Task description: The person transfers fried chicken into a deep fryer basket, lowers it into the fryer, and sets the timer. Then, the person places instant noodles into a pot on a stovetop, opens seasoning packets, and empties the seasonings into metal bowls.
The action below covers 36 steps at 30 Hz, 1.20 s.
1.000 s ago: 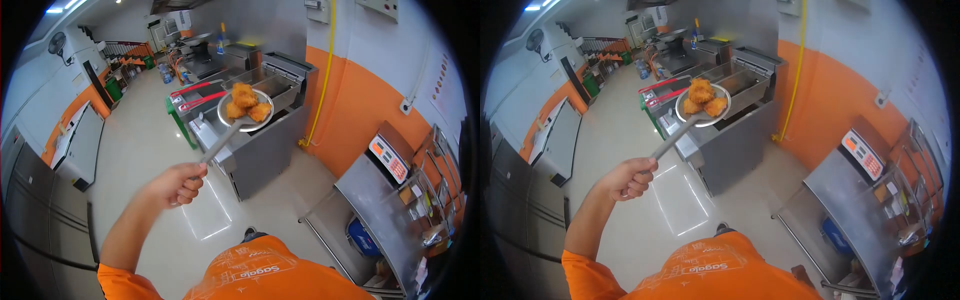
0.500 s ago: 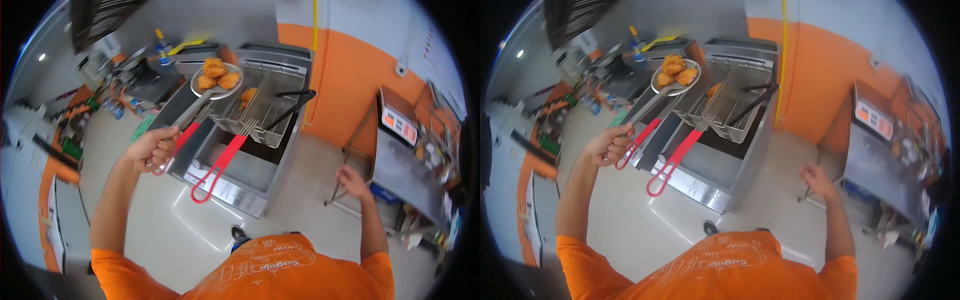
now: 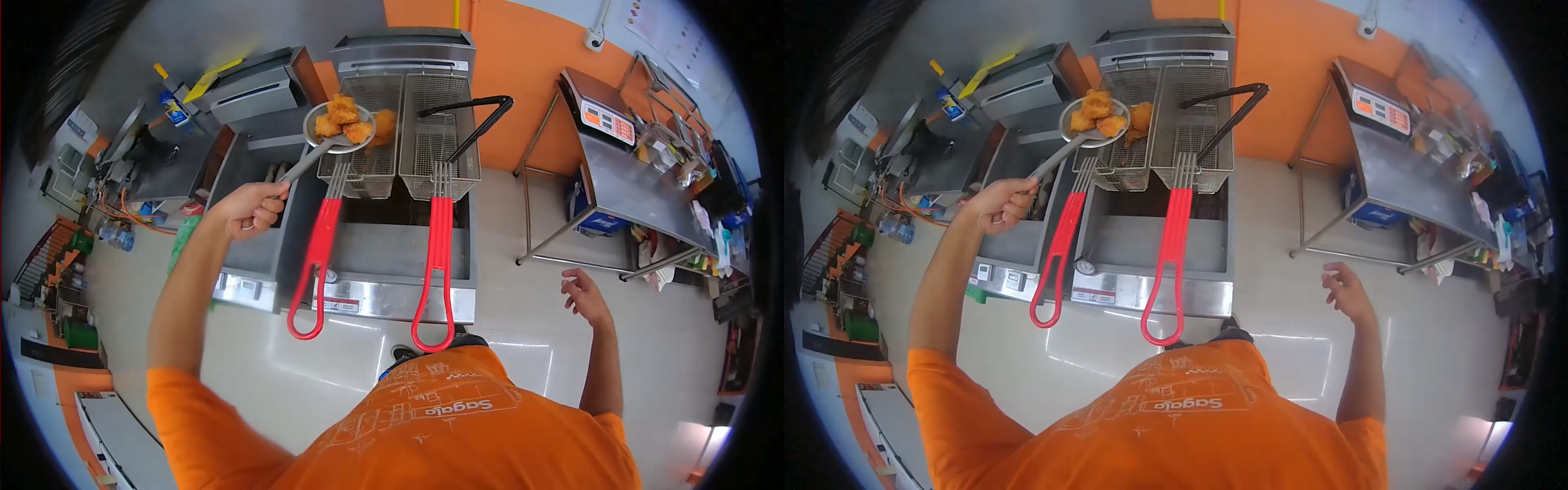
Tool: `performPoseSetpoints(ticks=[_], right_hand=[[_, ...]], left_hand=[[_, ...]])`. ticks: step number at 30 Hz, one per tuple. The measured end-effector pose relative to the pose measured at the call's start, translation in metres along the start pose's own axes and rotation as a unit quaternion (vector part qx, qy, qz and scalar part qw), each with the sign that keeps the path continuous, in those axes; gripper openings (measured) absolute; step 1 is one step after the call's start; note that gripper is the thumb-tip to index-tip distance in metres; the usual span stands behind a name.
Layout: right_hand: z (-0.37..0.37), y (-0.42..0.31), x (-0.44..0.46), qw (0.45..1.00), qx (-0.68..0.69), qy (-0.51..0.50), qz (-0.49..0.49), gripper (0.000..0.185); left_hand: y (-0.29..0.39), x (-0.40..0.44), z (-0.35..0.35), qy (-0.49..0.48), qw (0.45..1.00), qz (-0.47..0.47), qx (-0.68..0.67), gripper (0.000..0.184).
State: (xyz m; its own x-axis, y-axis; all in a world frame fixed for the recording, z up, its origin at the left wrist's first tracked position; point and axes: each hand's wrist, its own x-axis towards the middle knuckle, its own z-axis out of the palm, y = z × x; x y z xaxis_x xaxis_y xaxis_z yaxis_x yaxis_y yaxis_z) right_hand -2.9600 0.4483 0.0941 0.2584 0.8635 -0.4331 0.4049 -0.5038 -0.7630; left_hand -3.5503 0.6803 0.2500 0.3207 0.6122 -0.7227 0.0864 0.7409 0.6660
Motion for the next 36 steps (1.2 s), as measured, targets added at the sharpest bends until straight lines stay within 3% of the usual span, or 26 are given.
performPoseSetpoints(ticks=[9,11,12,14,15,17,18,21,29,32,34,36], right_hand=[[0.023,0.021,-0.018,0.997,0.007,-0.035,0.075,0.042],[0.025,0.016,-0.018,0.996,-0.006,-0.034,0.081,0.036],[0.025,0.021,-0.018,0.996,-0.008,-0.038,0.084,0.037],[0.029,0.02,-0.013,0.996,-0.024,-0.044,0.078,0.038],[0.028,0.022,-0.01,0.996,-0.025,-0.048,0.072,0.038],[0.026,0.024,-0.003,0.995,-0.042,-0.061,0.069,0.038],[0.025,0.025,0.001,0.995,-0.042,-0.066,0.066,0.039],[0.02,0.02,0.009,0.994,-0.066,-0.067,0.057,0.038],[-0.009,0.015,0.034,0.992,-0.099,-0.066,0.032,0.038],[-0.018,0.002,0.045,0.994,-0.099,-0.053,0.01,0.038],[-0.024,-0.009,0.051,0.994,-0.097,-0.044,-0.007,0.038],[-0.032,-0.017,0.059,0.994,-0.097,-0.021,-0.036,0.037]], left_hand=[[0.023,0.047,0.022,0.058,0.987,-0.009,0.147,0.029],[0.025,0.052,0.028,0.117,0.94,0.031,0.319,0.026],[0.022,0.056,0.029,0.119,0.941,0.03,0.315,0.026],[0.022,0.064,0.021,0.149,0.857,0.075,0.487,0.028],[0.018,0.069,0.017,0.156,0.857,0.075,0.485,0.028],[0.016,0.062,0.022,0.258,0.609,0.278,0.697,0.035],[0.022,0.054,0.031,0.263,0.632,0.216,0.697,0.037],[0.022,0.048,0.039,0.321,0.604,0.211,0.698,0.036],[0.0,0.01,0.076,0.399,0.613,0.163,0.662,0.032],[-0.01,0.007,0.067,0.405,0.617,0.183,0.649,0.034],[-0.018,0.018,0.041,0.332,0.639,0.302,0.624,0.037],[-0.026,0.026,0.034,0.342,0.638,0.337,0.602,0.038]])
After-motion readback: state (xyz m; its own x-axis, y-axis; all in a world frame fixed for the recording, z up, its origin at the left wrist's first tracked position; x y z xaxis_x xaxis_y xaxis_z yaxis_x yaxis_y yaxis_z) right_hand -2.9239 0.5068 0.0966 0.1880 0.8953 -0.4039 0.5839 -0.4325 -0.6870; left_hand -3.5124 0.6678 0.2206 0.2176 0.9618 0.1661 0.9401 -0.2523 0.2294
